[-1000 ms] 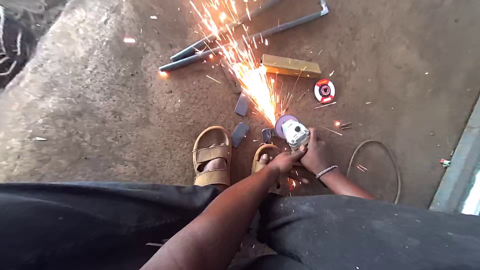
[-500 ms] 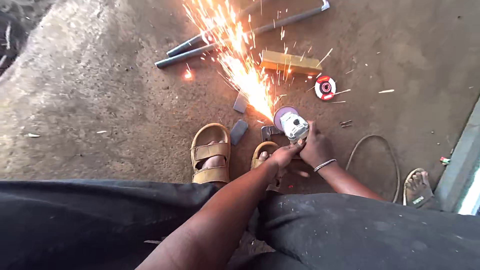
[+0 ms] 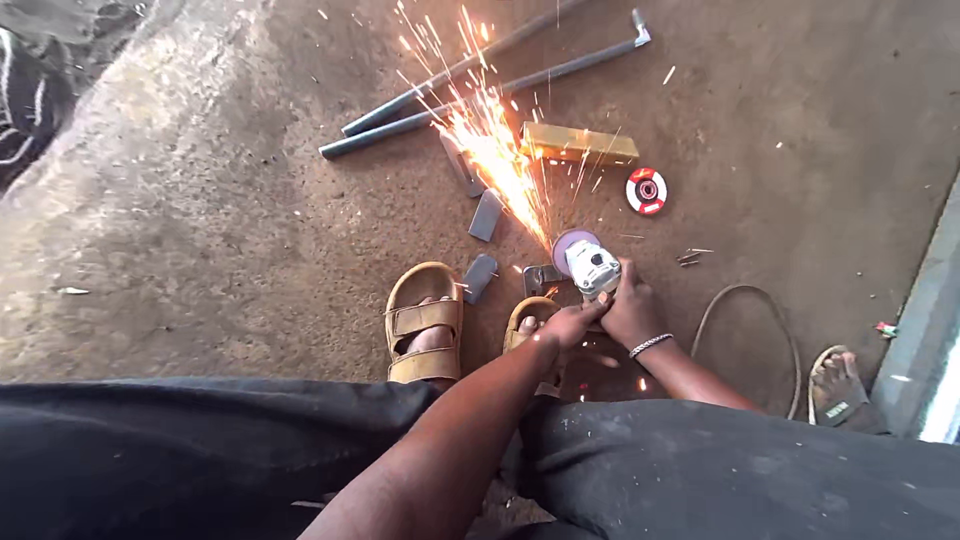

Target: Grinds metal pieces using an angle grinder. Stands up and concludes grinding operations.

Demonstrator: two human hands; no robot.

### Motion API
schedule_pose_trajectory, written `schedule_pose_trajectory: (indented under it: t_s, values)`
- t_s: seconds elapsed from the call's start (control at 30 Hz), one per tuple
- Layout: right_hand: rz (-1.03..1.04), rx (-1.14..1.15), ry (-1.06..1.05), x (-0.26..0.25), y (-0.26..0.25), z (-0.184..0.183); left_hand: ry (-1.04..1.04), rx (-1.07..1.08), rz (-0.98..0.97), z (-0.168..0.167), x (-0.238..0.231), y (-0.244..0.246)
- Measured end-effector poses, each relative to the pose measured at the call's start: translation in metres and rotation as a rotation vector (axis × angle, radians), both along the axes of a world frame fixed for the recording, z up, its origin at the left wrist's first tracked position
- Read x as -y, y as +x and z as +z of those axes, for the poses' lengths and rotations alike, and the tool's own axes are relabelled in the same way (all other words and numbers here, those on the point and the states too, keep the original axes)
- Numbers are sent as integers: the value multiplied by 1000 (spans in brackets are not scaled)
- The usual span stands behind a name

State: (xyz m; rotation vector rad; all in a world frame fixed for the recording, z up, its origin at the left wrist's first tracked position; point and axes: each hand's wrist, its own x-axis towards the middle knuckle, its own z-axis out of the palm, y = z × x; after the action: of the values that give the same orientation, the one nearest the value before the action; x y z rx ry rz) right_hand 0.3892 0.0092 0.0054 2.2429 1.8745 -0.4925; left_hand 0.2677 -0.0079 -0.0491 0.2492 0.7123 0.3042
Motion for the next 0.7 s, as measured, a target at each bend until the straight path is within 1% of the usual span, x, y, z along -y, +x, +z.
schedule_pose_trajectory:
  t_s: [0.07, 0.17, 0.3, 0.4, 0.5, 0.6, 0.7]
  values:
    - [14, -15, 23, 4, 2, -4, -15, -3, 2, 0, 3, -1]
    - [25, -29, -5, 12, 3, -1, -3, -3, -36, 2, 8, -4]
    - [-23, -1, 17, 3, 0, -2, 0, 14, -10, -3, 0, -1]
    - [-8, -17, 26, 16, 3, -5, -13, -1, -42, 2, 5, -3]
    - [-20, -23, 14, 14, 3, -2, -1, -12, -72, 4, 3, -2]
    - [-51, -20, 10, 6, -1, -1, -4, 1, -41, 1, -2, -1]
    - [16, -35, 39, 12, 0, -3, -19, 11, -48, 3, 4, -6]
